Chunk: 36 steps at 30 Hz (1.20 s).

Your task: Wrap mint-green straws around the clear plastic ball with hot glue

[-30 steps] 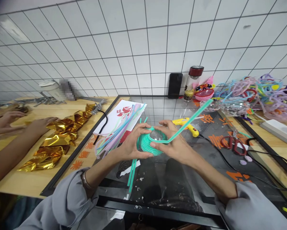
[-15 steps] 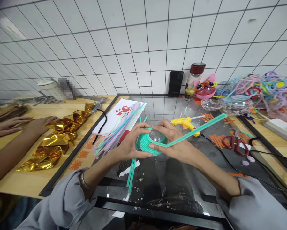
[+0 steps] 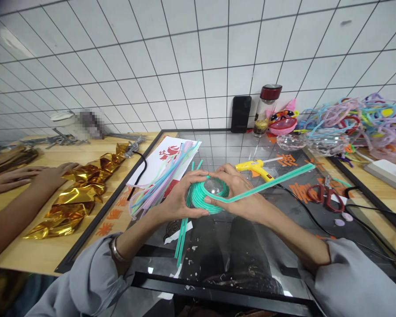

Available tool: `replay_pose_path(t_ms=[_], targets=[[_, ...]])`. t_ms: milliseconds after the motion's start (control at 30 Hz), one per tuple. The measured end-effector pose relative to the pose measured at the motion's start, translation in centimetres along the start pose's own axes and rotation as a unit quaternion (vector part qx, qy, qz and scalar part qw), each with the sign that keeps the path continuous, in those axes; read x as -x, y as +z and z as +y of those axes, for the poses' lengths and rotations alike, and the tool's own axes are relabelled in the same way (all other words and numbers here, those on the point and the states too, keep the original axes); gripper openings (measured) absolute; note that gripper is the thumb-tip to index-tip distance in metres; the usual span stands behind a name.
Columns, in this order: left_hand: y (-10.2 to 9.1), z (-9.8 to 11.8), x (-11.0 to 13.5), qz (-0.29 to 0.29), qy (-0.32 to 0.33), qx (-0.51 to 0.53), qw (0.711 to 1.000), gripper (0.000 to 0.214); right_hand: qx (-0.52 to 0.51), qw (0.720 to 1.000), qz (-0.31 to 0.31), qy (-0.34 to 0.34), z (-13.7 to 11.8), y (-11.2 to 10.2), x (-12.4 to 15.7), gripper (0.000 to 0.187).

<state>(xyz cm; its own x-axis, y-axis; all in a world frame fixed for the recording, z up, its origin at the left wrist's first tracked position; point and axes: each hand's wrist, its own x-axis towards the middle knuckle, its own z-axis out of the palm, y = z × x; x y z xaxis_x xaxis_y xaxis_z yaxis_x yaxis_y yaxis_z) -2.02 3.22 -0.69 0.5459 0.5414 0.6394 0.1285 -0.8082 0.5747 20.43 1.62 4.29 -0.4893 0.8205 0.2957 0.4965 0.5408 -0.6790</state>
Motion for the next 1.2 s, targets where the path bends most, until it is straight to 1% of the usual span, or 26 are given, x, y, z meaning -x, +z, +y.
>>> replay_pose_path(t_ms=[267, 400, 533, 633, 700, 800, 900, 967, 1200], targets=[[-0.3, 0.4, -0.2, -0.022, -0.026, -0.026, 0.999, 0.093, 0.017, 0.999, 0.012, -0.029, 0.4, 0.3, 0.0, 0.049], [-0.4, 0.3, -0.4, -0.032, -0.023, -0.028, 0.999, 0.089, 0.022, 0.999, 0.005, -0.032, 0.0, 0.3, 0.0, 0.048], [-0.4, 0.3, -0.5, -0.038, -0.043, -0.023, 0.998, 0.083, 0.020, 0.999, 0.011, -0.023, 0.0, 0.4, -0.1, 0.046], [-0.4, 0.4, -0.5, -0.043, -0.055, -0.010, 0.997, 0.082, 0.006, 0.999, 0.018, -0.030, 0.3, 0.6, -0.2, 0.047], [-0.3, 0.4, -0.6, -0.048, -0.064, 0.006, 0.997, 0.085, -0.007, 0.999, 0.014, -0.029, 0.4, 0.8, -0.2, 0.046], [-0.1, 0.5, -0.5, -0.051, -0.094, 0.039, 0.994, 0.091, -0.021, 1.000, 0.005, -0.008, 0.4, 1.0, -0.2, 0.047], [0.1, 0.7, -0.5, -0.053, -0.123, 0.055, 0.989, 0.094, -0.031, 0.999, 0.011, 0.006, 0.6, 1.3, 0.0, 0.047], [0.1, 0.8, -0.5, -0.049, -0.131, 0.049, 0.989, 0.094, -0.035, 0.999, 0.020, 0.005, 0.7, 1.5, 0.0, 0.047], [-0.2, 1.2, -0.5, -0.042, -0.123, -0.002, 0.991, 0.092, -0.024, 0.999, 0.042, 0.008, 0.7, 1.9, 0.1, 0.045]])
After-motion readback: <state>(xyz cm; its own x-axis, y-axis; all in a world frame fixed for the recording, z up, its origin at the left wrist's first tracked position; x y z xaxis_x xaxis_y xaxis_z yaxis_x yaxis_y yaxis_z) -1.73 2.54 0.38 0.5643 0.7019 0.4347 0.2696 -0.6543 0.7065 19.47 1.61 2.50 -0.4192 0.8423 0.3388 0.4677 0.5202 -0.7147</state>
